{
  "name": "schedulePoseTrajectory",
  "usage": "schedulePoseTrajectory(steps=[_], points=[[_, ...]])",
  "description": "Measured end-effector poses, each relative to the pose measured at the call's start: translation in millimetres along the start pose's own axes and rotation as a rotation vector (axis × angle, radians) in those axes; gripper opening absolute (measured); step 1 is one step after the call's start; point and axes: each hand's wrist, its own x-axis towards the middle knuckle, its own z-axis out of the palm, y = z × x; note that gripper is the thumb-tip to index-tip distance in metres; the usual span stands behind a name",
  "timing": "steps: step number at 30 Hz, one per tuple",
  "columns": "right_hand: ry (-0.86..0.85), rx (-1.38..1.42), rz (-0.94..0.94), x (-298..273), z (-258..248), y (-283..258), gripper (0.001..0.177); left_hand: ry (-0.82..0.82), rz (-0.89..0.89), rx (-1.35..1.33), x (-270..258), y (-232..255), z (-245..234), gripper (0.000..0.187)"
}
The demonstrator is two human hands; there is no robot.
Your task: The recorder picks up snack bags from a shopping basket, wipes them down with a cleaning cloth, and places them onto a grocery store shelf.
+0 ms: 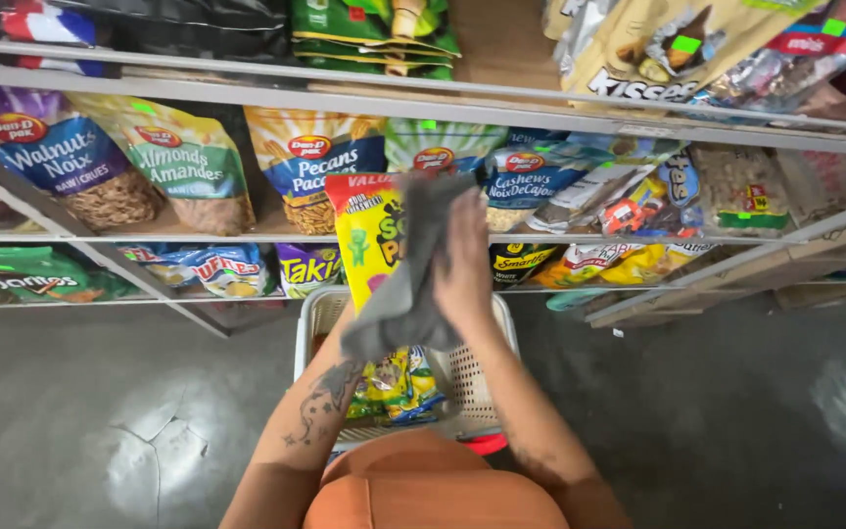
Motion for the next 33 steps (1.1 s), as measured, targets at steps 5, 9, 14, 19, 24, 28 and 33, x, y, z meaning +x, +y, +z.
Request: schedulePoseTrajectory(steps=[5,9,14,19,24,28,33], points=[[0.041,0.779,0.682,-46.1,4.2,137.4,0.036,0.015,0.024,-0.009,-8.4,-8.2,12.6,0.074],[0.269,0.655,0.755,-64.5,-49.8,180.3,0.023,0.051,0.067,-0.020,-7.7,-20.5,12.6,0.073],[0.142,0.849,0.751,-39.2,-85.1,64.7,0.021,0.065,0.108,-0.032,127.1,55.1,84.9,0.073],[-0.089,-0.129,-0.254,-18.4,-34.6,13.8,0.040,0.064,0.113,-0.037,184.9,72.2,99.9,0.072],[-0.026,0.438,0.260,-11.7,5.8,106.2,0.050,0.068,0.124,-0.046,190.2,73.0,102.3,0.072],[-0.096,1.068,0.746,-39.3,4.8,133.2,0.045,0.056,0.147,-0.042,201.3,84.9,103.3,0.071],[-0.236,1.512,0.960,-31.9,-61.4,81.9,0.029,0.056,0.141,-0.052,204.5,76.0,85.1,0.071]])
